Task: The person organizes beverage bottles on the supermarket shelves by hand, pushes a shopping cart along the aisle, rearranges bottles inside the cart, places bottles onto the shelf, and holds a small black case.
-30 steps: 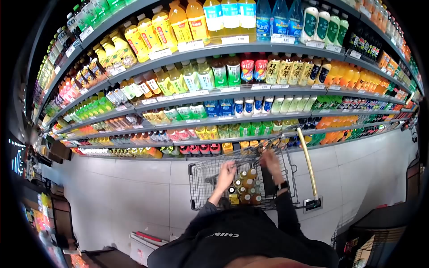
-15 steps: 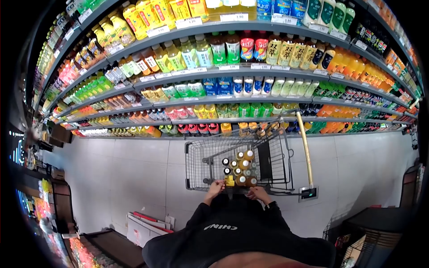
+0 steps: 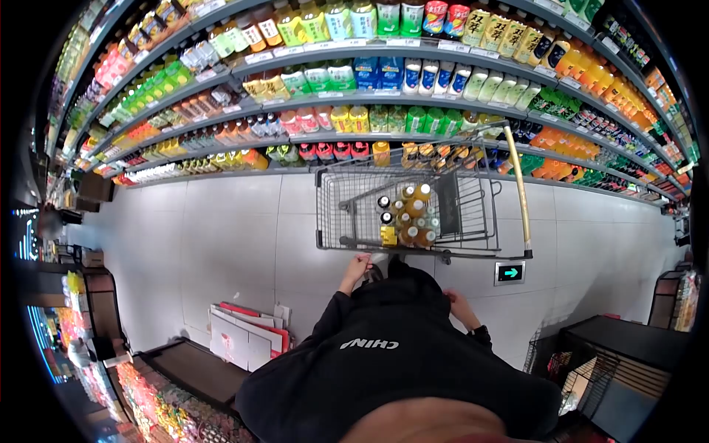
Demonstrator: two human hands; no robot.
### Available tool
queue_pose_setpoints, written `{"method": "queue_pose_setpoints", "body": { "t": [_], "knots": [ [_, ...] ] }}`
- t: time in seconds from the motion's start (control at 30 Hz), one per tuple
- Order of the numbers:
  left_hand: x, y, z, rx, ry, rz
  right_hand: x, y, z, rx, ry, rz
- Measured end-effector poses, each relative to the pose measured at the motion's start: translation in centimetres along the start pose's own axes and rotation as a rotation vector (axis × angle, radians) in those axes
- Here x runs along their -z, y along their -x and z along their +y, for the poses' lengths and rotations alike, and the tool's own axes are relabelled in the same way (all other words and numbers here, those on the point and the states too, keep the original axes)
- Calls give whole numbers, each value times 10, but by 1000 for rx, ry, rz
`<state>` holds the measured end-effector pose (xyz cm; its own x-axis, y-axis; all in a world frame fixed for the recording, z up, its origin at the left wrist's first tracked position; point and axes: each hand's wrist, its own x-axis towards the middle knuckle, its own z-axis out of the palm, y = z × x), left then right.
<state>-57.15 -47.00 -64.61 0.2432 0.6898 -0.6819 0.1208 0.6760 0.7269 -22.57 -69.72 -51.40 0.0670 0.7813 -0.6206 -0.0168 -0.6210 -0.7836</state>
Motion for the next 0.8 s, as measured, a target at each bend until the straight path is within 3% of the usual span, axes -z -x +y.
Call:
{"method": "queue_pose_setpoints", "body": {
  "t": [0.1, 0.3, 0.4, 0.5, 0.6, 0.7, 0.8],
  "knots": [
    [6, 28, -27, 55, 4, 2, -32, 20, -29, 249, 140, 54],
    [16, 54, -79, 87, 40, -32, -48, 37, -45, 63, 101, -163],
    [20, 57, -95, 80, 51, -33, -42, 54, -37, 30, 28, -92],
    [17, 68, -88, 49, 101, 13, -27, 50, 11, 33, 388, -51],
    [16, 66, -80, 51, 135, 24, -16, 60, -6, -83, 313, -176],
    [21, 49, -88, 33, 118, 12, -4, 45, 3, 142, 244, -201],
    [16, 46, -79, 16, 59, -15, -15, 25, -2, 183, 301, -124]
  ]
}}
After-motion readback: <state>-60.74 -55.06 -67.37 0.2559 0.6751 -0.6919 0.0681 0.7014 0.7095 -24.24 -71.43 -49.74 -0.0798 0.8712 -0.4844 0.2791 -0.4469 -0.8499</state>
